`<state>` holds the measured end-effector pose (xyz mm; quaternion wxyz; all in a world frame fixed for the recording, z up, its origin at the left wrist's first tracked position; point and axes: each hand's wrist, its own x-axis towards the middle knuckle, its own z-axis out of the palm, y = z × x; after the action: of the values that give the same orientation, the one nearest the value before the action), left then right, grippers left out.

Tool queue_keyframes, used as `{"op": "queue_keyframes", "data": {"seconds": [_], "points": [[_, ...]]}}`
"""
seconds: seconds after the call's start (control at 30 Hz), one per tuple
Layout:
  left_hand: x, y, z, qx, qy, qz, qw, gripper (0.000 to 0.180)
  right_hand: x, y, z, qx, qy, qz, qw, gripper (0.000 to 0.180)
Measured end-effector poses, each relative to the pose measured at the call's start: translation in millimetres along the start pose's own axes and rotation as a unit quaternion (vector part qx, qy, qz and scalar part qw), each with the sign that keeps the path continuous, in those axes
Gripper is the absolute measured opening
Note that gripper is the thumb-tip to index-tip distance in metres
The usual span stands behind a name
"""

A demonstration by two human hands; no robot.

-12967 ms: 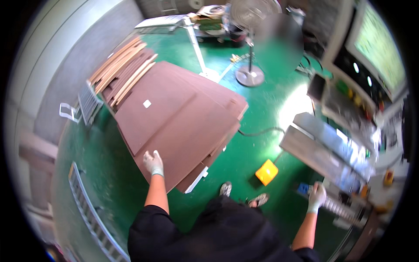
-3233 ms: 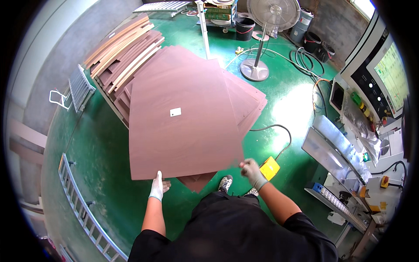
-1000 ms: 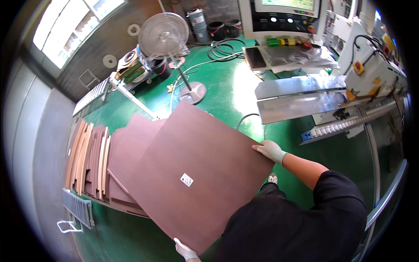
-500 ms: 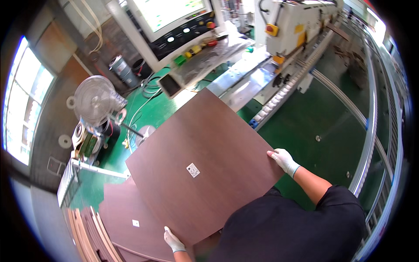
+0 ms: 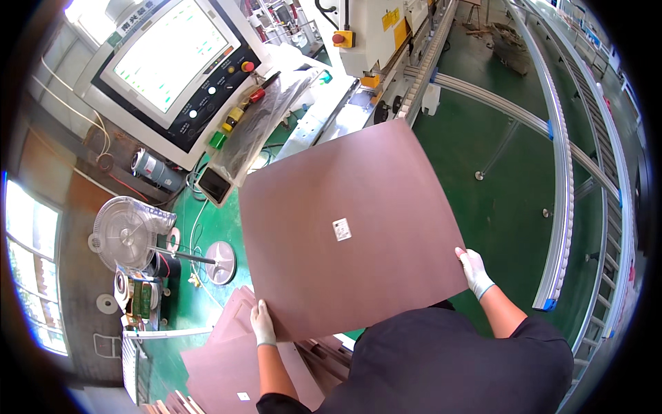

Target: The person picks up wood panels from a stack and feeds them into a processing machine one at a time, using their hands to align each panel with the machine's guide rail and pushing it through.

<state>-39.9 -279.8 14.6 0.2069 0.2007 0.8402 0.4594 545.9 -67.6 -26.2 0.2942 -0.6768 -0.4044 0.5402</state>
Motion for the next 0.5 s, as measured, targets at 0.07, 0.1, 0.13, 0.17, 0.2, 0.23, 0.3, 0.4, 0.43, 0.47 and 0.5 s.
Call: {"op": "queue_keyframes", "data": {"seconds": [0.07,0.1,0.13,0.17,0.2,0.23,0.3,0.4,0.43,0.47,0.5], "points": [[24,25,26,0.089,-0.003,0.042,0.995,0.044,-21,-10,-5,0.088,-0.002,0.025,0.996,0.046],[35,38,40,0.112,-0.01,0.075,0.991,0.046,-26,-6,-8,0.105,0.007,0.023,0.994,0.048],[46,49,54,0.135,-0.017,0.109,0.985,0.048,-31,2,-10,0.122,0.016,0.021,0.992,0.049],[55,60,68,0.162,-0.021,0.15,0.975,0.052,-29,17,-14,0.122,-0.001,0.04,0.992,0.057],[63,68,84,0.189,-0.025,0.191,0.963,0.056,-31,33,-12,0.141,0.003,0.051,0.989,0.058],[69,73,96,0.249,-0.006,0.235,0.94,0.061,-34,48,-8,0.16,0.005,0.061,0.985,0.06],[79,95,118,0.321,-0.003,0.273,0.907,0.072,-37,84,-7,0.195,-0.013,0.066,0.979,0.063],[97,119,128,0.34,-0.021,0.348,0.874,0.071,-48,76,2,0.257,-0.03,0.095,0.961,0.06],[99,132,135,0.328,-0.031,0.375,0.867,0.068,-47,86,3,0.271,-0.026,0.118,0.955,0.056],[105,142,142,0.33,-0.041,0.384,0.861,0.066,-50,96,3,0.281,-0.026,0.12,0.952,0.056],[111,150,147,0.333,-0.048,0.393,0.856,0.065,-57,91,7,0.291,-0.03,0.122,0.949,0.055]]}}
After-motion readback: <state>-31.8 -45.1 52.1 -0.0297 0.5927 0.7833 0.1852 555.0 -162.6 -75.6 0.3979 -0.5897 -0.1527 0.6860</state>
